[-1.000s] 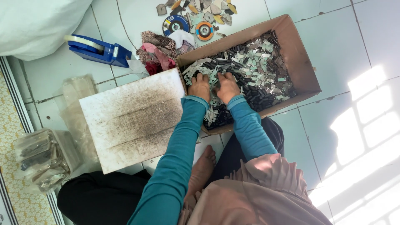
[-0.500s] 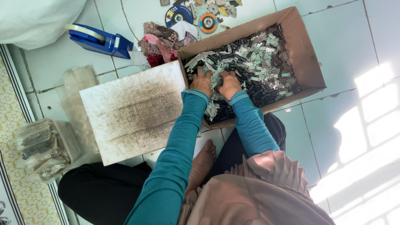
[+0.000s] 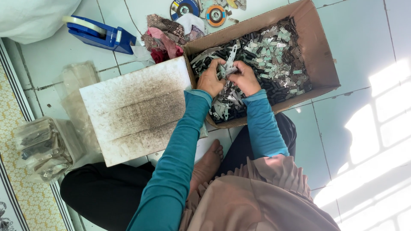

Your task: The person picks up metal components from a box, wipes them with a red cloth, and places them into a small plastic bag on a work surface.

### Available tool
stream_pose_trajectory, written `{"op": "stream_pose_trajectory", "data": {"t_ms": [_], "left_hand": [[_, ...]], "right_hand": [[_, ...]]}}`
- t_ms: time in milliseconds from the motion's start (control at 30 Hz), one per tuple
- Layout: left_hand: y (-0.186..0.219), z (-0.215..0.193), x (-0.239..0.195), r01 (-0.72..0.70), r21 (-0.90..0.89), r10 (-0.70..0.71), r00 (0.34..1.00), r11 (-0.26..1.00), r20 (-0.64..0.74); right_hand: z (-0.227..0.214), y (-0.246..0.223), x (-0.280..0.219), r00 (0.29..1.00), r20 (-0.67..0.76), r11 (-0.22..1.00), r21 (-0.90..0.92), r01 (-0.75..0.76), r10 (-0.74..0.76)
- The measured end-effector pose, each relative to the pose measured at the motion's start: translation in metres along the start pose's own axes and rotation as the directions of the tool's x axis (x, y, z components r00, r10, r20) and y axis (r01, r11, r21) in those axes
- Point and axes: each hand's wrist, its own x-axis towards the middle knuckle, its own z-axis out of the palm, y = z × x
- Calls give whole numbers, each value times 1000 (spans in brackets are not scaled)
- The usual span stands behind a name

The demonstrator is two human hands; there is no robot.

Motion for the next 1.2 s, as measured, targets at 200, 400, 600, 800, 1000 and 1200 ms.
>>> {"op": "stream_pose_trajectory", "data": {"t_ms": [200, 400, 600, 800, 1000, 1200], "left_hand": [[8, -8, -9, -189, -127, 161, 966, 974, -204], [-13, -1, 4, -493, -343, 345, 844, 799, -410], [-69, 38, 50, -186, 173, 242, 879, 967, -411], [-87, 62, 52, 103, 730, 88, 972, 676, -219], [-116, 71, 77, -61, 649, 175, 978, 758, -112], [-85, 52, 57, -78, 599, 146, 987, 797, -67]], "right_hand": [[-1, -59, -18, 984, -88, 943, 284, 177, -158], [-3, -57, -15, 957, -190, 937, 234, 260, -218], [-8, -8, -3, 947, -275, 892, -450, 25, -166], [5, -26, -8, 998, -15, 588, -807, -52, 66], [9, 18, 11, 995, 55, 632, -775, -10, 83], [5, 44, 22, 992, 64, 643, -765, -23, 112]]}}
